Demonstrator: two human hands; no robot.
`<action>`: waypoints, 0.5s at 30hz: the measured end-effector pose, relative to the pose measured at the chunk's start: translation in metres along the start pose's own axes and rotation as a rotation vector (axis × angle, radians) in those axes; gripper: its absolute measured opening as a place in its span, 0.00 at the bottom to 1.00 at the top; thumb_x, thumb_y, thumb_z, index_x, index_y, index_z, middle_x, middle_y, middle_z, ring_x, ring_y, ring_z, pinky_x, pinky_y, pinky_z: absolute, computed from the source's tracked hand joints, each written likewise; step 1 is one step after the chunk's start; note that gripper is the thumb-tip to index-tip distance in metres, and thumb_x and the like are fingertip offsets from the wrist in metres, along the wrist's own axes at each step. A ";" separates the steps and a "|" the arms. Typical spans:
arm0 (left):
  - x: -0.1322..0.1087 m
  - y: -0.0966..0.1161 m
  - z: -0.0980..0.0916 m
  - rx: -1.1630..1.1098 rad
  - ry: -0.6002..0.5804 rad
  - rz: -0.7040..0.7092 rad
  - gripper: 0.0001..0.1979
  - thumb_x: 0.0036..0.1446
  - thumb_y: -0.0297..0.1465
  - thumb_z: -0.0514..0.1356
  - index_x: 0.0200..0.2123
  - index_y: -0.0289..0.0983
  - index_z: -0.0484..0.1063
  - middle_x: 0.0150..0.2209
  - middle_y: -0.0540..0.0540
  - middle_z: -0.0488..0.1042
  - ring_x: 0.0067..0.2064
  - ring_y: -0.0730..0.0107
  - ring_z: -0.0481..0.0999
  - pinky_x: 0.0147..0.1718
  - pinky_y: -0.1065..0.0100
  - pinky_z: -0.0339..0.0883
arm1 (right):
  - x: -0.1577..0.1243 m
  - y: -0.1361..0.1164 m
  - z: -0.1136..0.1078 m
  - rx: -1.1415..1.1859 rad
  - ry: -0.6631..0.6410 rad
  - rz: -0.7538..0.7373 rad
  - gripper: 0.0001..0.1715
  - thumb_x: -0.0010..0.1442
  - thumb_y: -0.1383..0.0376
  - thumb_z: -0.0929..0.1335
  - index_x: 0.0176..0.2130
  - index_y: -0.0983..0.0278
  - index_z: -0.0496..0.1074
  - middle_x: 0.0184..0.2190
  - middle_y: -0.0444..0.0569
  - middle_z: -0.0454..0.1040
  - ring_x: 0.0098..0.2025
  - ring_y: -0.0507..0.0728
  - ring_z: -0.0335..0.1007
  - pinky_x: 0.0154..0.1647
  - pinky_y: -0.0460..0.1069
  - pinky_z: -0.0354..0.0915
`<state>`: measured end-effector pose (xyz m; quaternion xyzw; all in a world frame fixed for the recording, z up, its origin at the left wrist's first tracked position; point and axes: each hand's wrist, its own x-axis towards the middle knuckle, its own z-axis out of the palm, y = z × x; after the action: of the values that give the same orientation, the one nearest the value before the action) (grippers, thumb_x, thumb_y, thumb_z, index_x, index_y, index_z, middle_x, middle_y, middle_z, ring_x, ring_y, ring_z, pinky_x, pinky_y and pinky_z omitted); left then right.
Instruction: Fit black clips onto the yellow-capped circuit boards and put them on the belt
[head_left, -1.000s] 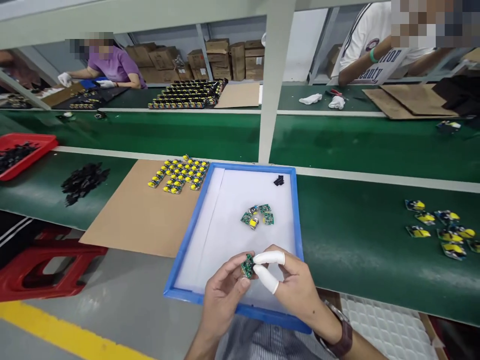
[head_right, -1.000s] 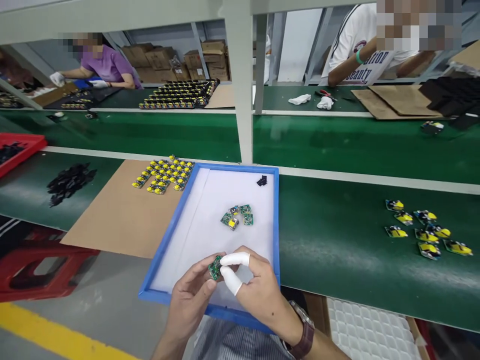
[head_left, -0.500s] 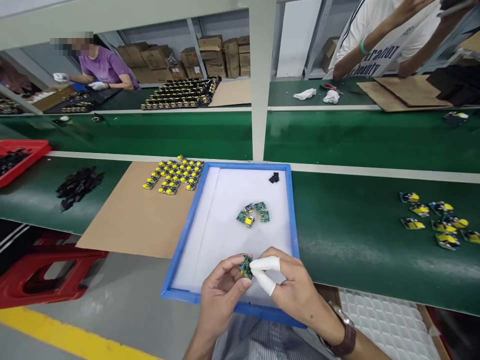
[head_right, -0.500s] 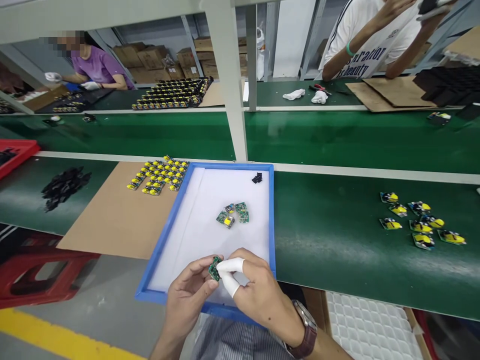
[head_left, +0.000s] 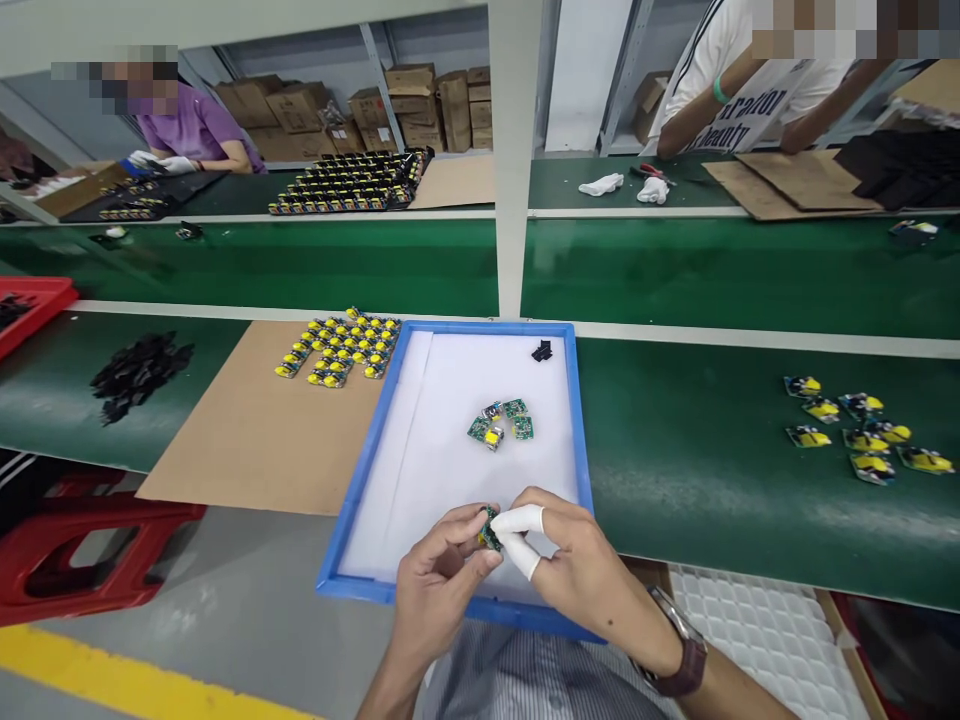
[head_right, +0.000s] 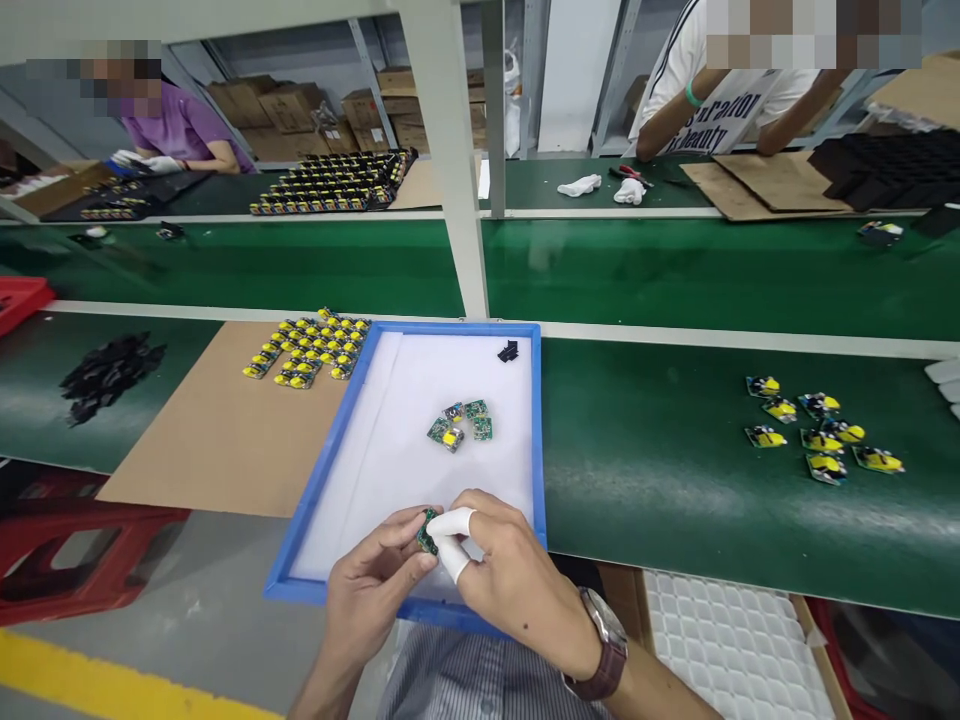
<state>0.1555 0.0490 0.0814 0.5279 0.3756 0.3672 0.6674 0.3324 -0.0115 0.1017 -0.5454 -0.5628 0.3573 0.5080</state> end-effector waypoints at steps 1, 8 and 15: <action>0.000 0.000 0.001 0.006 -0.003 -0.014 0.15 0.51 0.24 0.72 0.43 0.42 0.84 0.47 0.41 0.83 0.47 0.60 0.82 0.44 0.65 0.77 | 0.001 0.001 0.000 0.012 -0.008 -0.001 0.19 0.61 0.76 0.68 0.46 0.57 0.79 0.34 0.45 0.74 0.35 0.55 0.69 0.35 0.49 0.63; 0.002 -0.007 0.004 -0.020 0.000 0.012 0.14 0.53 0.25 0.70 0.44 0.44 0.83 0.49 0.43 0.81 0.51 0.60 0.80 0.51 0.61 0.75 | 0.003 0.008 -0.003 -0.052 -0.013 0.034 0.22 0.61 0.79 0.66 0.47 0.57 0.78 0.33 0.44 0.72 0.35 0.55 0.68 0.35 0.48 0.62; 0.001 -0.005 0.005 0.051 -0.012 -0.069 0.14 0.52 0.26 0.72 0.44 0.41 0.83 0.46 0.43 0.82 0.45 0.65 0.81 0.43 0.70 0.75 | 0.000 0.015 -0.005 0.012 -0.043 0.026 0.23 0.60 0.79 0.66 0.47 0.57 0.79 0.34 0.44 0.73 0.34 0.54 0.68 0.34 0.47 0.62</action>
<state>0.1607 0.0472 0.0767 0.5338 0.3986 0.3311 0.6682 0.3408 -0.0102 0.0880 -0.5418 -0.5644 0.3790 0.4942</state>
